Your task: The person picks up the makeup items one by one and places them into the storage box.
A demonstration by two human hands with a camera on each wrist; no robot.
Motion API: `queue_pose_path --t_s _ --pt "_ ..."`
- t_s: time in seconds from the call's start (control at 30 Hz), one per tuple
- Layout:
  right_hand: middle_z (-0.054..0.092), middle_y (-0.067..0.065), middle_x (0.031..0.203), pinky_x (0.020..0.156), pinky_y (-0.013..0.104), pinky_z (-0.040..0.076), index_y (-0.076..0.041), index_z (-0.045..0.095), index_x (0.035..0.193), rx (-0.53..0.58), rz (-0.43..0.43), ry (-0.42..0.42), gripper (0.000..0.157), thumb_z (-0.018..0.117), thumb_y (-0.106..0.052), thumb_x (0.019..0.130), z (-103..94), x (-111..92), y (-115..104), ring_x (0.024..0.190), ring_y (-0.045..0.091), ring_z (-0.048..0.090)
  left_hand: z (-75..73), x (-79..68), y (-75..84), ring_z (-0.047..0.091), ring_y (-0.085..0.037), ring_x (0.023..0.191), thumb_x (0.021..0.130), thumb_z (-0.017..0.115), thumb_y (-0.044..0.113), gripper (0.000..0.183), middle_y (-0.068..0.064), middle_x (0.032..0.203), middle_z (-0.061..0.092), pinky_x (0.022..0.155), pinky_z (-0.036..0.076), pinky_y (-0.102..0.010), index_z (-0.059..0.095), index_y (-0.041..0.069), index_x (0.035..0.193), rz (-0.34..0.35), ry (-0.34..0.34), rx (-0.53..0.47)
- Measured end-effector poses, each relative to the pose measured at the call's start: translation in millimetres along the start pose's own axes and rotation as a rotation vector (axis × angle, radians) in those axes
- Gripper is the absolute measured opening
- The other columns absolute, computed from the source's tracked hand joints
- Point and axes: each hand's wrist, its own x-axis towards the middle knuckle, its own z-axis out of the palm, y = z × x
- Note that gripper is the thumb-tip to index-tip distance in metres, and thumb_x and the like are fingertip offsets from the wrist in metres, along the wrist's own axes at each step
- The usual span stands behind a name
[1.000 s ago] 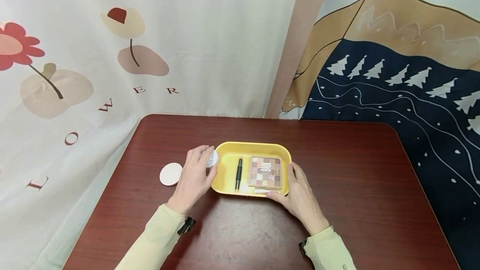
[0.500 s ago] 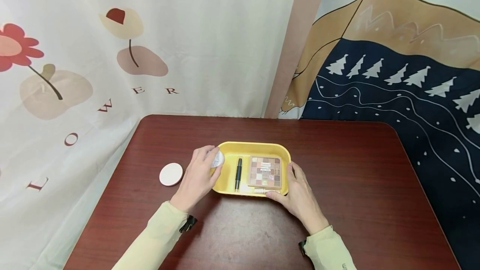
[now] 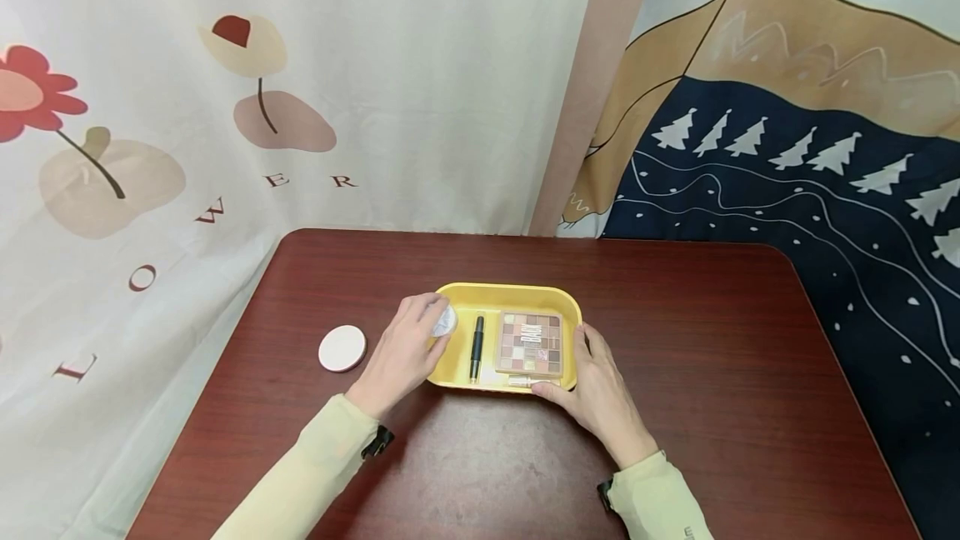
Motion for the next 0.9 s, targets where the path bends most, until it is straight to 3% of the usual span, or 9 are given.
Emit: queue_pose_path --t_s 0.27,0.9 --pt "0.03 0.03 0.158 0.109 0.062 0.044 0.013 0.025 0.157 -0.003 0.009 0.006 0.114 0.088 -0.045 0.08 -1.0 -0.7 0.4 0.14 0.045 0.04 3.6 4.5 -2.6 0.059 -0.033 0.112 0.087 0.08 0.005 0.045 -0.019 0.125 0.063 0.096 0.054 -0.039 0.064 -0.004 0.128 0.038 -0.053 0.019" --pt "0.03 0.03 0.158 0.109 0.062 0.044 0.012 0.025 0.157 0.002 0.013 -0.004 0.114 0.087 -0.045 0.081 0.7 -0.3 -1.0 0.14 0.046 0.039 11.0 2.8 -10.4 0.06 -0.03 0.103 0.083 0.083 0.008 0.047 -0.015 0.12 0.064 0.087 0.057 -0.039 0.065 -0.003 0.125 0.094 -0.076 0.061"
